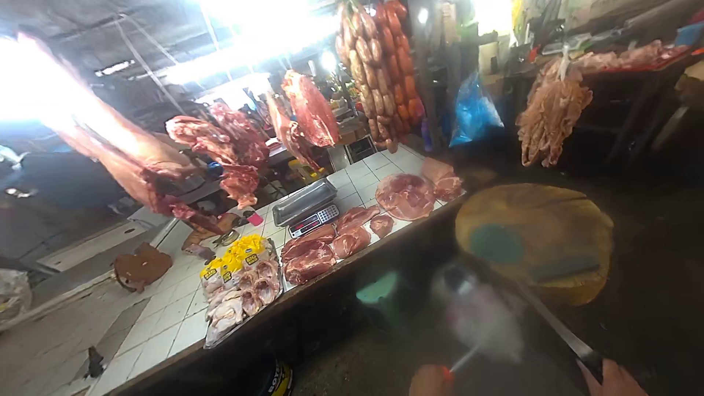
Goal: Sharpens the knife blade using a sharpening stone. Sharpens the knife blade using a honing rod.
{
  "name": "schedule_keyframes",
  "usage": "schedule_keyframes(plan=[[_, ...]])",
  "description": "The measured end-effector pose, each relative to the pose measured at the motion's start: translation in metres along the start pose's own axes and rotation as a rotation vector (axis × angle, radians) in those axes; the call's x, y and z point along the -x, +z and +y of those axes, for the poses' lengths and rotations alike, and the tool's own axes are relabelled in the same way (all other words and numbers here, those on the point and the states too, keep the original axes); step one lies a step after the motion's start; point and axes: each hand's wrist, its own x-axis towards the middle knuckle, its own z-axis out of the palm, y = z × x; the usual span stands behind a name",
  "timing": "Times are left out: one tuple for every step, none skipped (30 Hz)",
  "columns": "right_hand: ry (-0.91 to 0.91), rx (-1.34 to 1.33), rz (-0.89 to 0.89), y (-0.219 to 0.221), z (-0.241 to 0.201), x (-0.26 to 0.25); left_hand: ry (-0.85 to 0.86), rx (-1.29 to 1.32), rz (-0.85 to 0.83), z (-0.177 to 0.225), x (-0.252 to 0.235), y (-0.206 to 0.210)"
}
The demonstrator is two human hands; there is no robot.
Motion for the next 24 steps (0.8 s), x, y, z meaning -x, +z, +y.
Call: schedule_keyframes(plan=[[-0.074, 0.008, -0.022, -0.004, -0.007, 0.002, 0.022, 0.009, -0.017, -0.001, 0.007, 0.006], [-0.127, 0.024, -0.042, -0.005, -0.010, 0.003, 0.040, 0.022, -0.020, -0.001, 0.013, 0.012], [-0.145, 0.035, -0.043, -0.002, -0.006, 0.002, 0.047, 0.036, -0.011, -0.001, 0.016, 0.014], [-0.118, 0.016, -0.031, 0.006, 0.005, 0.001, 0.039, 0.047, 0.004, -0.001, 0.019, 0.016], [-0.039, -0.028, -0.036, 0.015, 0.021, 0.003, 0.014, 0.055, 0.010, -0.002, 0.021, 0.016], [0.074, -0.065, -0.065, 0.022, 0.039, 0.005, -0.021, 0.057, 0.018, -0.003, 0.024, 0.017], [0.179, -0.085, -0.087, 0.027, 0.054, 0.006, -0.056, 0.049, 0.026, -0.004, 0.025, 0.016], [0.246, -0.097, -0.095, 0.028, 0.063, 0.006, -0.081, 0.033, 0.036, -0.004, 0.026, 0.016], [0.263, -0.102, -0.094, 0.026, 0.066, 0.006, -0.089, 0.012, 0.043, -0.003, 0.025, 0.015], [0.227, -0.102, -0.084, 0.022, 0.064, 0.009, -0.082, -0.007, 0.041, -0.001, 0.025, 0.016], [0.156, -0.097, -0.081, 0.016, 0.060, 0.012, -0.062, -0.017, 0.035, 0.002, 0.024, 0.020], [0.065, -0.081, -0.081, 0.011, 0.055, 0.014, -0.036, -0.015, 0.027, 0.005, 0.025, 0.024], [-0.019, -0.063, -0.089, 0.008, 0.053, 0.014, -0.010, -0.003, 0.021, 0.010, 0.025, 0.028], [-0.055, -0.049, -0.107, 0.009, 0.055, 0.011, 0.007, 0.022, 0.025, 0.012, 0.025, 0.031], [-0.036, -0.057, -0.124, 0.013, 0.061, 0.010, 0.007, 0.054, 0.033, 0.012, 0.025, 0.034], [0.041, -0.081, -0.161, 0.017, 0.073, 0.011, -0.014, 0.094, 0.040, 0.011, 0.026, 0.035], [0.148, -0.106, -0.199, 0.020, 0.086, 0.012, -0.052, 0.133, 0.063, 0.010, 0.027, 0.036], [0.240, -0.123, -0.215, 0.021, 0.099, 0.012, -0.093, 0.165, 0.108, 0.008, 0.027, 0.036], [0.283, -0.138, -0.215, 0.020, 0.109, 0.013, -0.127, 0.192, 0.179, 0.005, 0.029, 0.034], [0.268, -0.157, -0.211, 0.018, 0.115, 0.017, -0.150, 0.209, 0.275, 0.001, 0.032, 0.034], [0.212, -0.178, -0.220, 0.014, 0.119, 0.024, -0.147, 0.223, 0.394, -0.003, 0.035, 0.034], [0.129, -0.192, -0.239, 0.010, 0.119, 0.029, -0.113, 0.245, 0.531, -0.008, 0.035, 0.035], [0.030, -0.205, -0.271, 0.004, 0.117, 0.034, -0.079, 0.277, 0.644, -0.012, 0.031, 0.036], [-0.076, -0.212, -0.300, 0.000, 0.111, 0.039, -0.073, 0.325, 0.679, -0.014, 0.026, 0.034]])
